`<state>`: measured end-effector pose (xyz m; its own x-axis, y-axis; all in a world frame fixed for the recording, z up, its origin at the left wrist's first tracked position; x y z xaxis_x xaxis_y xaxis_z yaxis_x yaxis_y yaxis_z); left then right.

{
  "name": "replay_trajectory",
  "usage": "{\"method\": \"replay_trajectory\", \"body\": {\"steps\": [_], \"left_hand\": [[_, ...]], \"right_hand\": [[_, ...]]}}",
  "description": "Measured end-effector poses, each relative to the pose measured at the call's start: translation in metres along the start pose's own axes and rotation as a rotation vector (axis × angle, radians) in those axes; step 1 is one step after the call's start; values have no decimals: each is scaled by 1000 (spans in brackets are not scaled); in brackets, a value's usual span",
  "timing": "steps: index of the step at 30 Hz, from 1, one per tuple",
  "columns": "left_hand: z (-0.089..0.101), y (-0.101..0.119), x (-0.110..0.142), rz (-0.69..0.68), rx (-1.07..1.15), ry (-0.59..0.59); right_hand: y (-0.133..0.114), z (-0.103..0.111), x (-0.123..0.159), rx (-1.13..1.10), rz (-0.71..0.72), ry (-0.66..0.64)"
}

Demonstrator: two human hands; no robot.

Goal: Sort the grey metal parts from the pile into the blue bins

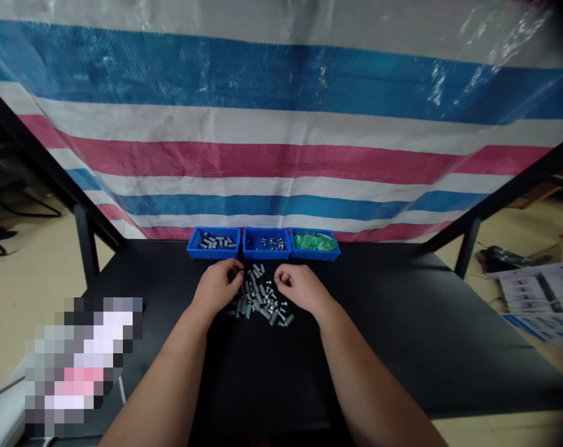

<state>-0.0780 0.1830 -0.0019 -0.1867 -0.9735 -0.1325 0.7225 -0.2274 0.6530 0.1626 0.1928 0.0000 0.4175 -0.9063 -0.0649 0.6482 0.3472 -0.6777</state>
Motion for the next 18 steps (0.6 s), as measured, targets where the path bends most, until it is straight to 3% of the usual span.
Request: {"method": "replay_trajectory", "body": {"steps": [3,4,6,9,15,18], "left_hand": [[0,0,0,-2,-15,2],[0,0,0,0,-17,3],[0,0,0,3,-17,4],[0,0,0,-1,-6,0],[-1,0,0,-5,-5,0],[-1,-1,0,2,1,-7]], "right_hand": [[-7,2,-5,-153,55,387],[-8,2,-6,-185,60,454],[-6,2,-5,-170,48,462],[0,5,2,-51,-3,264],[7,14,17,-18,-85,-334],[7,14,18,-19,-126,-445]]}}
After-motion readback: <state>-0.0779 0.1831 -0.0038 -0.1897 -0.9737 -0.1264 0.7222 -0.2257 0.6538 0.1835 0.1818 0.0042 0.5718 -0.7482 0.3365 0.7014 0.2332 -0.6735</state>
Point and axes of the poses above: each hand's wrist, its own x-axis away from the middle knuckle, its own z-axis out of the back of the hand, y = z × x, the point moved 1 cm from there along -x, towards the middle knuckle, and after that the axes turned 6 degrees about -y, right-handed, at the moved point
